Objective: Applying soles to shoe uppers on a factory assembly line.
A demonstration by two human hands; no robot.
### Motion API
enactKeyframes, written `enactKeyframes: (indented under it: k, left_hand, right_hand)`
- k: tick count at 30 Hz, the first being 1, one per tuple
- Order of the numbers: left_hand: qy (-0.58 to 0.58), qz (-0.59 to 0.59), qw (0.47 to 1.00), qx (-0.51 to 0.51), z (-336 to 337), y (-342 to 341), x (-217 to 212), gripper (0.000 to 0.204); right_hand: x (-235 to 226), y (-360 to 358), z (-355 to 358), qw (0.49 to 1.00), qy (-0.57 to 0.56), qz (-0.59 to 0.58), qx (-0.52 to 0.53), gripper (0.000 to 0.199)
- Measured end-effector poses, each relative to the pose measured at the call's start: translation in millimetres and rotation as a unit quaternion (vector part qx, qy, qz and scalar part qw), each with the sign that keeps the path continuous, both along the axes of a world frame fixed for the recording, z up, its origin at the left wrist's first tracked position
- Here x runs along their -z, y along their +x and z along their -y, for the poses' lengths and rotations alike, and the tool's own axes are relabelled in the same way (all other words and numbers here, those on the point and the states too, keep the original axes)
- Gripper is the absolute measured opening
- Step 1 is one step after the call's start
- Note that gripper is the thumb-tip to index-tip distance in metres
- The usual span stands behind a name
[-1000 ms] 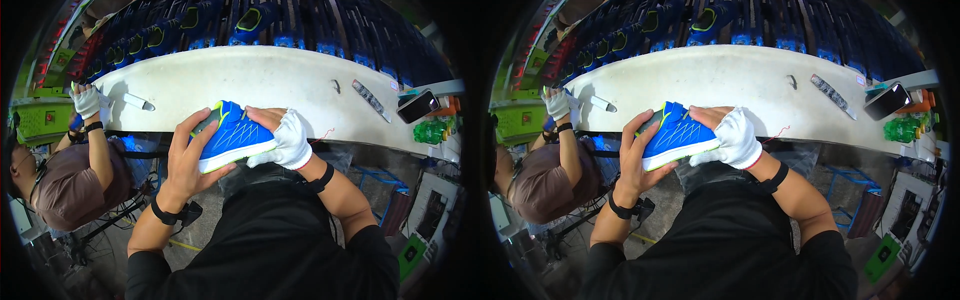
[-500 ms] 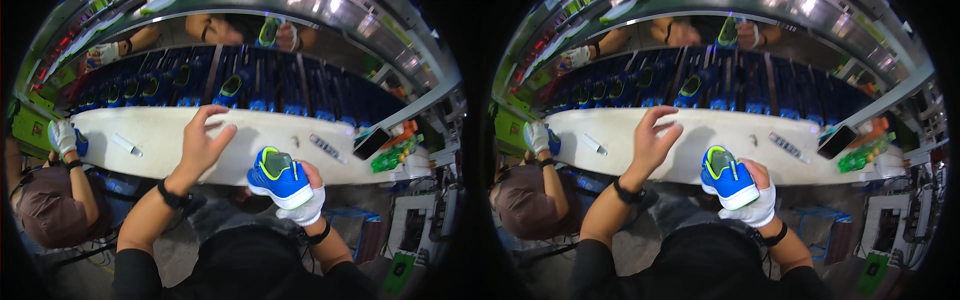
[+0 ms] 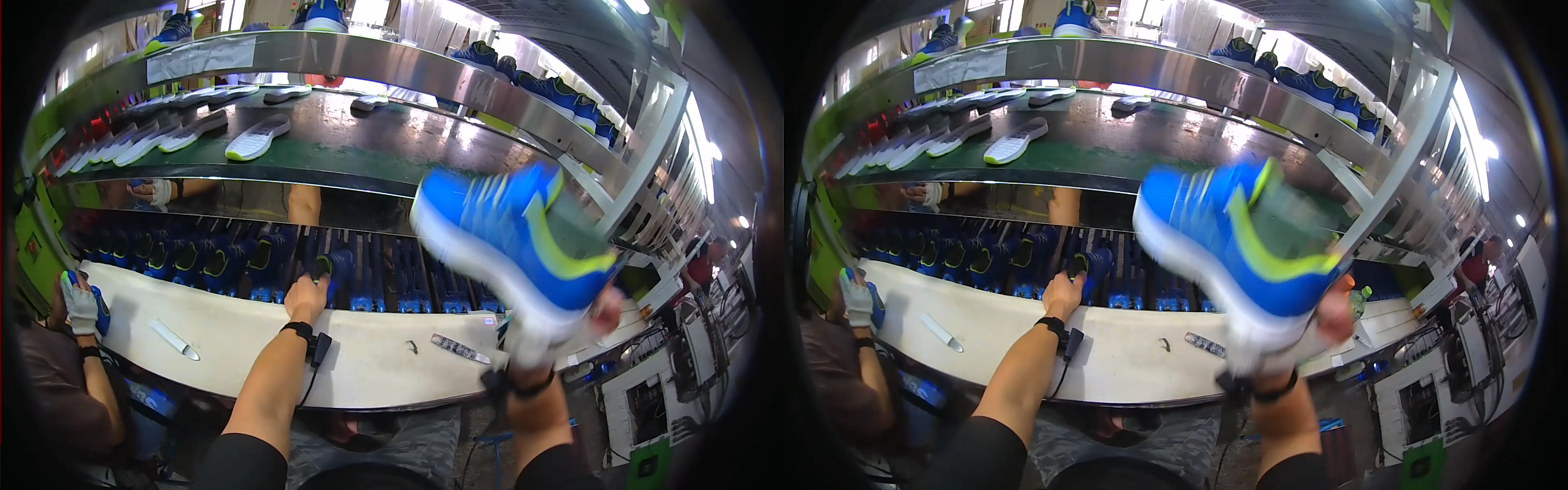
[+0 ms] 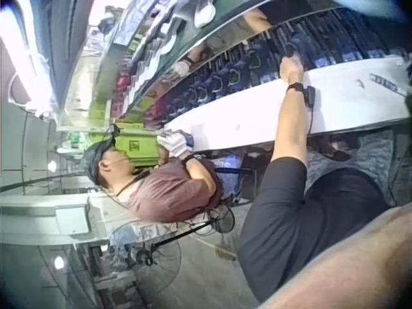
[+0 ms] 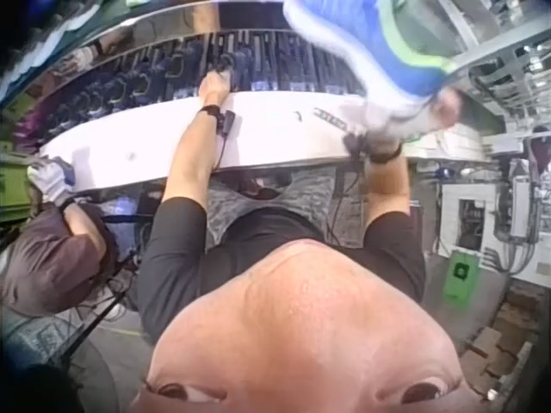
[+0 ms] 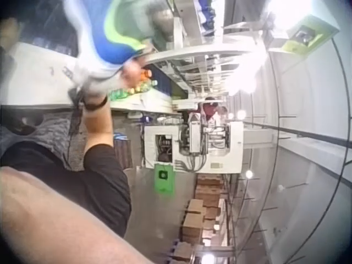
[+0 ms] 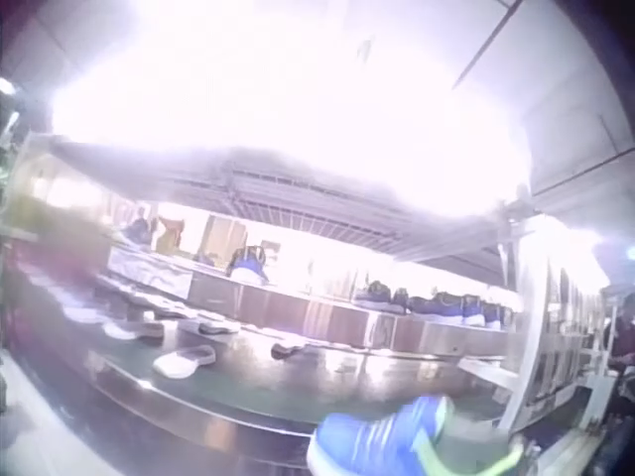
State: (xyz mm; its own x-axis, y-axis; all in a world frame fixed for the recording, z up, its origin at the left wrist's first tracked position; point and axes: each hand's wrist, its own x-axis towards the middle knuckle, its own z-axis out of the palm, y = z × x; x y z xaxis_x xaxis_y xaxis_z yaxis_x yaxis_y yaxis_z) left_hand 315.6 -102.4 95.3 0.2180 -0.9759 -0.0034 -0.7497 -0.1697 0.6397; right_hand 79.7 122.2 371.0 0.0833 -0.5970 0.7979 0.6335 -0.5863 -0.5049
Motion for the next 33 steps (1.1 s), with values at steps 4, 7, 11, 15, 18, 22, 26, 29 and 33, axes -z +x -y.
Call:
enactKeyframes:
  k: [4, 7, 11, 15, 18, 22, 26, 29, 33]
  left_hand:
    - [-0.197, -0.17, 0.966, 0.004, -13.1, 33.0, 23.9, 0.045]
    - [-0.226, -0.381, 0.893, 0.081, -40.8, 67.9, 50.1, 0.039]
    - [-0.058, -0.484, 0.864, 0.124, -101.1, 109.1, 33.2, 0.032]
    - [0.036, -0.23, 0.949, 0.212, -126.7, 148.5, 2.5, 0.028]
    - [-0.236, 0.058, 0.947, 0.21, -138.1, 148.2, -35.2, 0.042]
    - [-0.187, 0.091, 0.869, 0.45, -147.7, 64.4, -61.1, 0.062]
    - [-0.058, 0.273, 0.821, 0.497, -135.8, 1.1, -65.6, 0.064]
    - [-0.216, 0.17, 0.821, 0.501, -152.1, 6.1, -82.2, 0.056]
    - [-0.405, -0.113, 0.778, 0.467, -198.8, 24.0, -87.0, 0.051]
  right_hand:
    - [-120.9, -11.8, 104.3, 0.594, -0.365, -0.242, 0.675, 0.061]
    - [-142.2, 44.1, 115.2, 0.778, -0.231, -0.275, 0.516, 0.028]
    - [-89.9, 108.2, 165.8, 0.676, -0.194, -0.541, 0.461, 0.044]
    - [-3.0, 158.2, 246.2, 0.633, -0.17, -0.62, 0.431, 0.077]
    - [-0.3, 197.7, 261.6, 0.593, -0.216, -0.639, 0.44, 0.088]
    - [-28.7, 208.6, 260.8, 0.588, -0.122, -0.714, 0.36, 0.097]
    - [-13.6, 195.4, 268.0, 0.637, -0.064, -0.644, 0.418, 0.09]
    - [-6.5, 161.5, 246.7, 0.654, -0.12, -0.596, 0.45, 0.059]
    - [28.5, 92.1, 182.4, 0.669, -0.256, -0.438, 0.543, 0.024]
